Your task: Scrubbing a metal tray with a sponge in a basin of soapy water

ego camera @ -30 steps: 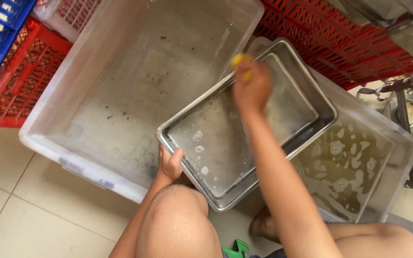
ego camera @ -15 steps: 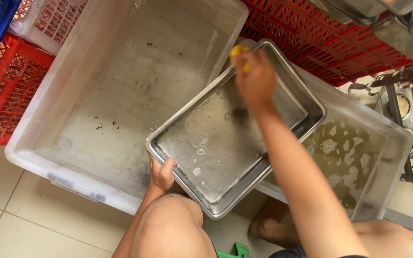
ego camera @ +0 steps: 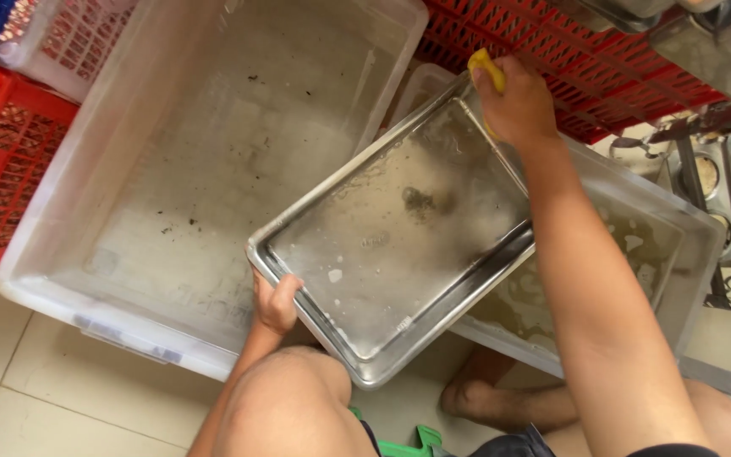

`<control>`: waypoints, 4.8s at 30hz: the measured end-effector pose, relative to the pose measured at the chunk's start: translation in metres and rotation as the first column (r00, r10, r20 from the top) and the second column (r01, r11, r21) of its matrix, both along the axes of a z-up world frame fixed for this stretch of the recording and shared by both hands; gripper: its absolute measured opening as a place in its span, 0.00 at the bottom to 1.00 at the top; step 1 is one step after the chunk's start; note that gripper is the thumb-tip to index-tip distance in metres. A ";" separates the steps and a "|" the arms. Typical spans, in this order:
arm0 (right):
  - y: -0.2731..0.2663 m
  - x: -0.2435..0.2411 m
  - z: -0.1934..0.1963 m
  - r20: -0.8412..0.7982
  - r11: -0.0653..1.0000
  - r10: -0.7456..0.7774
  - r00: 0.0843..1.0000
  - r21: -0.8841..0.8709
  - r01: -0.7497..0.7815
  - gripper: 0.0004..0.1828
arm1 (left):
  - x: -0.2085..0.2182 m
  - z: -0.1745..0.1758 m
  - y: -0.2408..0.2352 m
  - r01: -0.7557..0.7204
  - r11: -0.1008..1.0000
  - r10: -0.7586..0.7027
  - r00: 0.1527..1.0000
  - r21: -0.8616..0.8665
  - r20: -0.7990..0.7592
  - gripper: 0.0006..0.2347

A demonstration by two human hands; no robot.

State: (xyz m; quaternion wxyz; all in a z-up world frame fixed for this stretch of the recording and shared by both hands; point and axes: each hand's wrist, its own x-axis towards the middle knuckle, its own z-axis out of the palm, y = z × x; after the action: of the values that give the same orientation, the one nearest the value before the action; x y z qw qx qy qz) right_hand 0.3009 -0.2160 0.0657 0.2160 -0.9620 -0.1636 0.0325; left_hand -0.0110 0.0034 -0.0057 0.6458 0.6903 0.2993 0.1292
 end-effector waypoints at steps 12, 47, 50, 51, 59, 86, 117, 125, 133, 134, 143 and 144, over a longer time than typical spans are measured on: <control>-0.097 -0.042 -0.037 0.051 0.949 -0.316 0.947 0.003 0.316 0.17 | 0.053 0.068 0.035 0.355 0.796 -0.288 0.935 0.490 -0.208 0.19; -0.051 -0.179 -0.011 0.199 0.873 -0.299 0.933 0.452 0.184 0.11 | 0.111 0.100 -0.031 0.862 0.438 -0.387 0.436 0.254 -0.812 0.45; -0.060 -0.201 -0.019 0.262 0.931 -0.171 0.950 0.358 0.069 0.09 | 0.112 0.097 -0.029 0.858 0.440 -0.385 0.447 0.265 -0.807 0.45; -0.063 -0.213 -0.019 0.227 0.951 -0.105 0.968 0.307 0.031 0.06 | 0.114 0.096 -0.030 0.859 0.437 -0.390 0.447 0.266 -0.805 0.46; -0.067 -0.202 -0.028 0.340 0.985 -0.034 0.940 0.170 -0.025 0.05 | 0.116 0.101 -0.036 0.854 0.451 -0.357 0.438 0.258 -0.825 0.45; -0.054 -0.172 0.000 0.230 0.968 -0.144 0.962 0.235 0.088 0.04 | 0.114 0.107 -0.042 0.804 0.516 -0.319 0.501 0.296 -0.804 0.43; -0.041 -0.164 0.004 0.403 0.986 -0.126 0.907 0.148 0.071 0.03 | 0.115 0.107 -0.041 0.794 0.522 -0.326 0.522 0.311 -0.788 0.43; -0.032 -0.246 0.004 0.202 0.958 -0.048 0.978 0.286 -0.012 0.03 | 0.117 0.107 -0.042 0.782 0.537 -0.288 0.524 0.318 -0.802 0.43; -0.029 -0.265 0.012 0.189 0.975 -0.033 0.981 0.220 -0.010 0.06 | 0.115 0.106 -0.043 0.784 0.527 -0.296 0.531 0.327 -0.794 0.43; -0.032 -0.245 0.009 0.225 0.974 -0.087 0.970 0.224 0.036 0.05 | 0.115 0.107 -0.044 0.783 0.528 -0.290 0.529 0.327 -0.798 0.43; -0.029 -0.224 0.002 0.233 0.946 -0.195 0.953 0.299 0.121 0.02 | 0.117 0.110 -0.046 0.770 0.551 -0.281 0.534 0.322 -0.798 0.43; -0.028 -0.243 0.003 0.173 0.935 -0.178 0.969 0.337 0.112 0.02 | 0.116 0.110 -0.046 0.769 0.553 -0.272 0.531 0.321 -0.802 0.43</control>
State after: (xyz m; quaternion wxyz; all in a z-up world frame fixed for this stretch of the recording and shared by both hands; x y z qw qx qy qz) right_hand 0.0576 -0.2445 0.0689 0.3558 -0.9210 -0.1160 -0.1081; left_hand 0.1048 -0.0422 0.1039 0.2157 0.9211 0.2055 -0.2506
